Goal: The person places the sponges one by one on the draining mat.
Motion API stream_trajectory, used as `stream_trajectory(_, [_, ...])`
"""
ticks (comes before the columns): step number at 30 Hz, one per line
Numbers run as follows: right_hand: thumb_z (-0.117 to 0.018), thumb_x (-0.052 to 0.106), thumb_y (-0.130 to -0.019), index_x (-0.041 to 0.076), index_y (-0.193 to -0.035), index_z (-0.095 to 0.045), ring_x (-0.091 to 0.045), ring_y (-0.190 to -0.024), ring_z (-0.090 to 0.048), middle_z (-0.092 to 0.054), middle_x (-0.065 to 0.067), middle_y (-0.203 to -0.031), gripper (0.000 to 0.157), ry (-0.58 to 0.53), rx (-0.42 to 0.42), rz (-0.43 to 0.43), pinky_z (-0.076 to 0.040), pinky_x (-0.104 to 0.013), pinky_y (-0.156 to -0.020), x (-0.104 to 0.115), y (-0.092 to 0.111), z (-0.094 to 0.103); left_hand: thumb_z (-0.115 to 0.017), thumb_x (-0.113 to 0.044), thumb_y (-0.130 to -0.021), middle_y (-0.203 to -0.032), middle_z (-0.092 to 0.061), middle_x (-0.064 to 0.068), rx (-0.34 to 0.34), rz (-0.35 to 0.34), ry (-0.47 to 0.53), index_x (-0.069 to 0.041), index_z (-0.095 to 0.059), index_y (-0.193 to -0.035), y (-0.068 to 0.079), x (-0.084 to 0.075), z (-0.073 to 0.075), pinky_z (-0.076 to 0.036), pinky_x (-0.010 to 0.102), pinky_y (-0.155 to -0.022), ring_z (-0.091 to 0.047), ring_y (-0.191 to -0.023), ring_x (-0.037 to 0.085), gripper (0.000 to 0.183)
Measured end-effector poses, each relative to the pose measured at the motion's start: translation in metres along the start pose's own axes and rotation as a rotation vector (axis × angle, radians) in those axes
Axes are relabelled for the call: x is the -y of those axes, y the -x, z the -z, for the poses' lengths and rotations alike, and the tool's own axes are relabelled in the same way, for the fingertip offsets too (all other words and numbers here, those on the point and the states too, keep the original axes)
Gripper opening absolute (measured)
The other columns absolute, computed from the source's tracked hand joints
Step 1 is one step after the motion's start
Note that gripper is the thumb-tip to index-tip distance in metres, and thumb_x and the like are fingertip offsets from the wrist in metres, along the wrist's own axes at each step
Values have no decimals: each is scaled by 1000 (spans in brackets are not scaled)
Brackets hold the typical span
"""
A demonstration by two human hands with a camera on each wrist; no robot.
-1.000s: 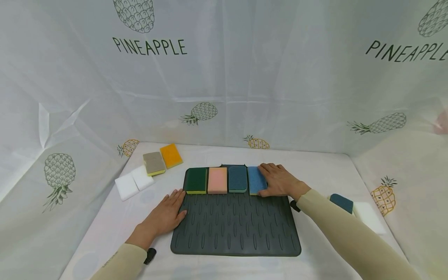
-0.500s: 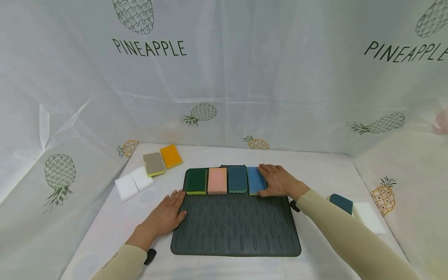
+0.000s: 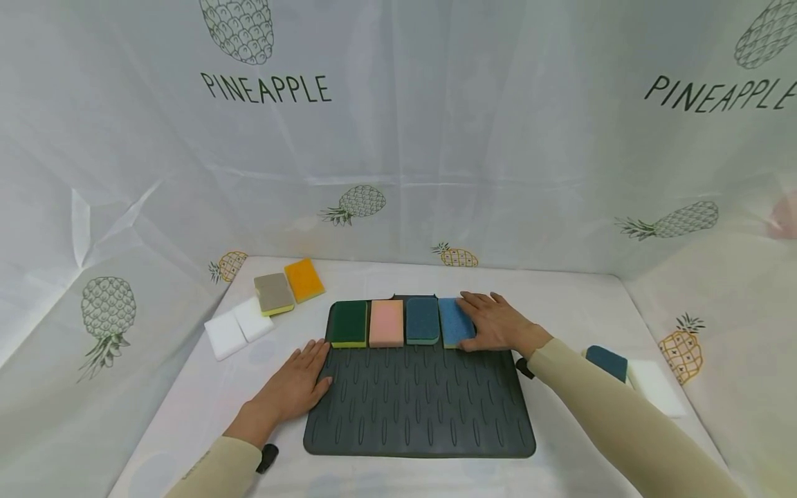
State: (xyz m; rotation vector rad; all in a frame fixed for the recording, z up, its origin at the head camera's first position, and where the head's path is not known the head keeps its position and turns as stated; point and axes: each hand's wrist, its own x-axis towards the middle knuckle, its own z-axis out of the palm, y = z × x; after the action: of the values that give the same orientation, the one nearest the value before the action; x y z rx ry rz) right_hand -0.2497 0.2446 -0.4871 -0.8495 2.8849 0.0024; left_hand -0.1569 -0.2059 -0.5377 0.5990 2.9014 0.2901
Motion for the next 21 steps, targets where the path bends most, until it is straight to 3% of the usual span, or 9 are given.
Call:
stream_trajectory(10, [-68,62,-96,0,-160,-41,-45,-150,-42,-39,-22,-167,93,53,-136,-23,-31,-68,-122,-13,26,14,-57,-36,-109,-170,-32,24,-1,-4,-1,5,-29,-163,1,-3,4,-27,61,-128,-29,-159,43,73])
stream_trajectory(21, [-75,43,-97,-8,-148,-53,-49,-140,-49,-50,-28,-155,76,124,-264,-109,-38,-69,-115,-43,89,12,-56,-33,-109,-169,-32,25,-2,-2,14,7,-29,-163,2,-6,5,-27,62,-127,-28,-158,44,72])
